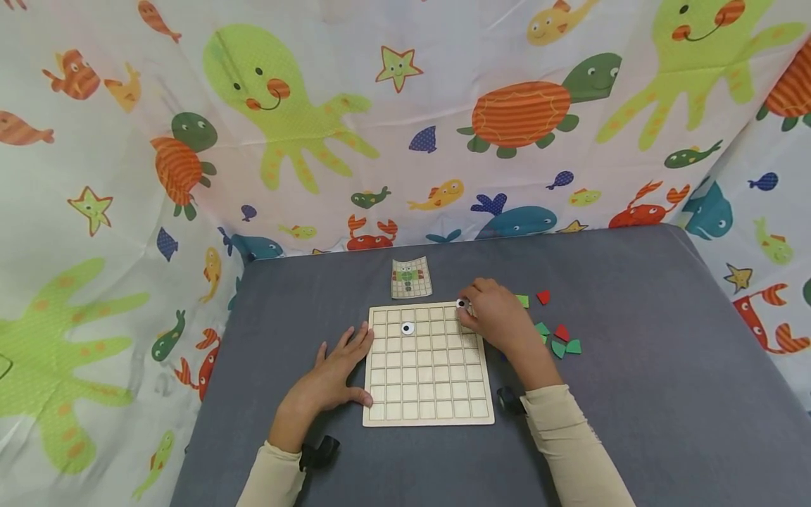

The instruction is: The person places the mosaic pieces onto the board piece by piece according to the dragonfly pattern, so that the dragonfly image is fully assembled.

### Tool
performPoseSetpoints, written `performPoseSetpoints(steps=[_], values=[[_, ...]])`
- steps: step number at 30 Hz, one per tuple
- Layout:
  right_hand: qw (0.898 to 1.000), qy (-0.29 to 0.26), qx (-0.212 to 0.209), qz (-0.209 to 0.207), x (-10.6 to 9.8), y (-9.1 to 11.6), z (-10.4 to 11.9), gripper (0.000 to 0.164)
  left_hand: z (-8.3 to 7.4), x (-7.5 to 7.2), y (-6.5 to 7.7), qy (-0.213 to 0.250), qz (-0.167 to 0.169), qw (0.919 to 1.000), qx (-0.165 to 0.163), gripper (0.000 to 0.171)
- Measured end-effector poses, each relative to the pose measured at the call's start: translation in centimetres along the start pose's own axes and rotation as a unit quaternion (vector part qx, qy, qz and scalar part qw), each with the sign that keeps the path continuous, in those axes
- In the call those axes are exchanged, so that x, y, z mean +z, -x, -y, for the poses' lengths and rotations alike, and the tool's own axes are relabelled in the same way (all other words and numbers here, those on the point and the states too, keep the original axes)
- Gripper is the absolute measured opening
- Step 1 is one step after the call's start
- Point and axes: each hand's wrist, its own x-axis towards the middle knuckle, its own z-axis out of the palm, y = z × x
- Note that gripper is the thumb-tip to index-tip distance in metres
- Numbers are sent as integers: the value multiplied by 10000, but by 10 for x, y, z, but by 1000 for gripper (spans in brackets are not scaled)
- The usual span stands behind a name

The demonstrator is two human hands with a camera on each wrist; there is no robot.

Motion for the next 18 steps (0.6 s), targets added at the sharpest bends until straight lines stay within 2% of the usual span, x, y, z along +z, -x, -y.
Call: performPoseSetpoints(steps=[4,11,18], values=[[9998,-108,-85,149,7,-7,15,28,-2,-2,1,33,23,10000,5,123],[9994,-168,-289,124,21,-15,36,24,-4,-3,1,33,23,10000,4,122],[9985,-161,-496,192,34,-15,45,21,-5,-3,2,42,19,10000,-54,124]])
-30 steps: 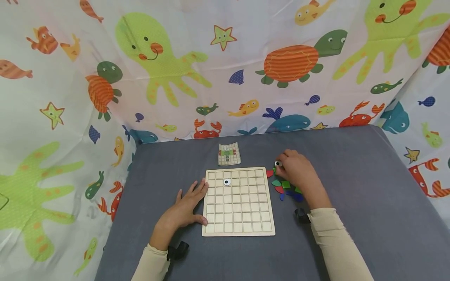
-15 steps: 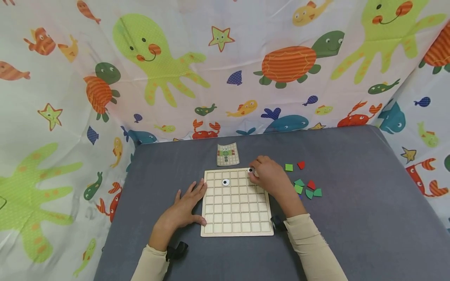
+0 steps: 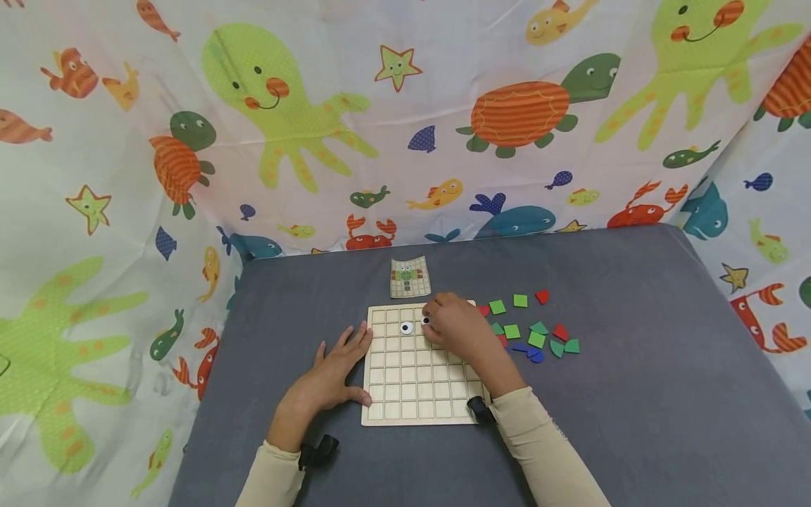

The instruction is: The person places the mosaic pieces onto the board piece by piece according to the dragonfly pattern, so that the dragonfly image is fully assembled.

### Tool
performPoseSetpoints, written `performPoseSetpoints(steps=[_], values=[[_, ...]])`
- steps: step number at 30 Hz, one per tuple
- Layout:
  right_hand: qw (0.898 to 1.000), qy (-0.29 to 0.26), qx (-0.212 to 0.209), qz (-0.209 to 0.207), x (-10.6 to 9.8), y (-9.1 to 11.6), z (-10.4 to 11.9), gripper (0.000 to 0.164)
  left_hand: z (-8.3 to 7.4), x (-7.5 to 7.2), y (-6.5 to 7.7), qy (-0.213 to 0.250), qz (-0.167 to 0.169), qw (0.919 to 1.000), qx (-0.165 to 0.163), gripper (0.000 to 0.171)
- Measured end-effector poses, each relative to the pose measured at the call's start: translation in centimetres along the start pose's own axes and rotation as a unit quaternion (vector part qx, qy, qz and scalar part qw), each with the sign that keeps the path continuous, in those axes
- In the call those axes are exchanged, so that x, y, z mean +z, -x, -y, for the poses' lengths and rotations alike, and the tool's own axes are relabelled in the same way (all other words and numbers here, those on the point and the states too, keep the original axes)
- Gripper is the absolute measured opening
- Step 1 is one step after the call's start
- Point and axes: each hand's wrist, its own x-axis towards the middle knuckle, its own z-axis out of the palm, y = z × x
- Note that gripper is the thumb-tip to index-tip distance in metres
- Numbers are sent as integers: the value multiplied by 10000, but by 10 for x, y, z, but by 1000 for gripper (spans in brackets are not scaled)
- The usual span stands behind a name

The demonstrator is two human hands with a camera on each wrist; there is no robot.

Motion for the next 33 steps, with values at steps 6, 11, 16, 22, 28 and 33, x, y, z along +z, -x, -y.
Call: performPoseSetpoints(steps=[6,11,16,22,28,33], values=[[9998,15,-174,113,4,-4,6,20,1,0,1,38,61,10000,-58,123],[9995,176,-121,220,6,-6,9,21,2,1,1,15,69,10000,-63,124],[9992,237,-45,330,6,-7,11,24,3,3,0,-3,53,10000,-7,124],[9991,288,-124,292,7,-9,10,24,3,2,0,24,-3,10000,18,122],[9988,253,-40,428,9,-10,10,26,3,2,0,-3,6,10000,24,122],[9989,200,3,420,8,-10,9,27,3,2,-1,-3,18,10000,37,122]])
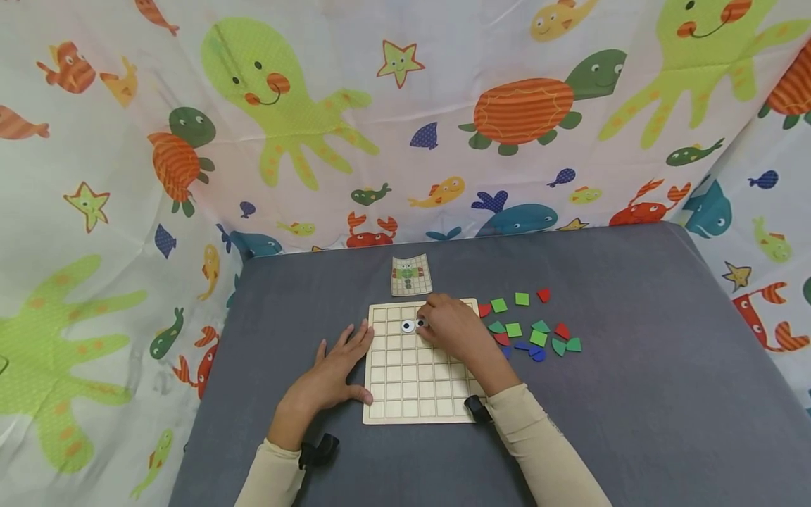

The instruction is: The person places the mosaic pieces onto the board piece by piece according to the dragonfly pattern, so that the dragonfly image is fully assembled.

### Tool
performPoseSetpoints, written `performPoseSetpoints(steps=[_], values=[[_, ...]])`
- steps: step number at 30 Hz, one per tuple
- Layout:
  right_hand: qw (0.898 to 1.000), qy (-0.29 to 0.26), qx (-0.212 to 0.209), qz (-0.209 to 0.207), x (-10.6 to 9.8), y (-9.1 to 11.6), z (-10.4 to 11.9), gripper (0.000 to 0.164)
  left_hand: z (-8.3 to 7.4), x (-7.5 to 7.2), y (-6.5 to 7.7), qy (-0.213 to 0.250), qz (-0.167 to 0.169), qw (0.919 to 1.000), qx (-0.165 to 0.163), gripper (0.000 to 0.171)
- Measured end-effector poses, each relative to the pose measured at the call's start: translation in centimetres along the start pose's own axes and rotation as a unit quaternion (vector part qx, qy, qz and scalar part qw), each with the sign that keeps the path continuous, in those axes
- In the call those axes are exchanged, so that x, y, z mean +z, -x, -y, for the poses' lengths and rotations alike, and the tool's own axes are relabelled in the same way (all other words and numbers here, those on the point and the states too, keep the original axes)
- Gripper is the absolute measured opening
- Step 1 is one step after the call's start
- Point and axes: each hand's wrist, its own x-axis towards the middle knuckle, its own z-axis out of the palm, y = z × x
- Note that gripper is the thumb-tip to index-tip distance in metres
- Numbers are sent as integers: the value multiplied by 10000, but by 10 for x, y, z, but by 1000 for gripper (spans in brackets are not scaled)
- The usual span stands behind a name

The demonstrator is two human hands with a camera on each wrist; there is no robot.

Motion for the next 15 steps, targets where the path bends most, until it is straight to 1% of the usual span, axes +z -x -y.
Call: performPoseSetpoints(steps=[4,15], values=[[10000,-56,0,-34,-1,0,-1,27,-1,-2,0,14,-11,10000,9,122],[9997,-129,200,110,-3,-2,1,29,0,-1,-1,16,13,10000,15,122]])
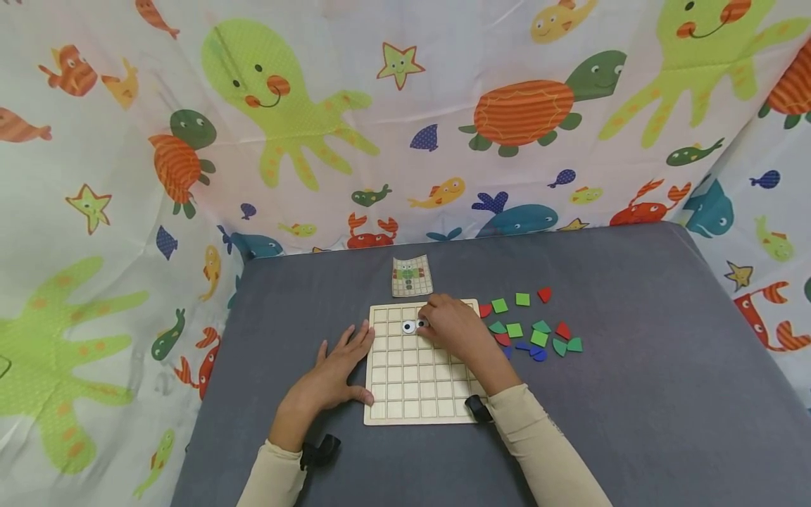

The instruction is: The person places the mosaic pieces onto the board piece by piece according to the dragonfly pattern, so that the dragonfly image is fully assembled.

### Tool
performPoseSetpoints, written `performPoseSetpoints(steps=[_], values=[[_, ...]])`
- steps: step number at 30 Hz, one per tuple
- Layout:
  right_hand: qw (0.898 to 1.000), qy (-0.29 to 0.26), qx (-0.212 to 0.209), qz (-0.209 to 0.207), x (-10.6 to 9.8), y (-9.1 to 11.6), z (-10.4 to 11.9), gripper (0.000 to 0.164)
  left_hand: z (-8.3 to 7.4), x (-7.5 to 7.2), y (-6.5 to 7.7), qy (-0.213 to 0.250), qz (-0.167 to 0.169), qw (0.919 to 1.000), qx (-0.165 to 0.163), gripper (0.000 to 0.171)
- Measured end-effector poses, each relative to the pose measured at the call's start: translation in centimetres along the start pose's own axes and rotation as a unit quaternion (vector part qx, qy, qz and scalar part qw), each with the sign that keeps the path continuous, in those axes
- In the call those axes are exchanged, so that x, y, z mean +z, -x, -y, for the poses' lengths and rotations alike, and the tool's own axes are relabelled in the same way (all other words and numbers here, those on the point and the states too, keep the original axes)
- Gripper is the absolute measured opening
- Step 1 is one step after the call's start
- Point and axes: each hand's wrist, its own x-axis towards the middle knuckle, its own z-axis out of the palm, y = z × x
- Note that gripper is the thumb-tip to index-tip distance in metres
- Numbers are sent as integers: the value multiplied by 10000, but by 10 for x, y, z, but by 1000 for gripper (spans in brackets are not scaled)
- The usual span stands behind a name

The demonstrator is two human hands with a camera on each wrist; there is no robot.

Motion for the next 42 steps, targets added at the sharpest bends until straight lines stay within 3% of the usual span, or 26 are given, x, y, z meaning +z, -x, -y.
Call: performPoseSetpoints(steps=[42], values=[[9998,-217,-30,-36,2,7,-1,27,0,2,0,-73,-57,10000,23,123]])
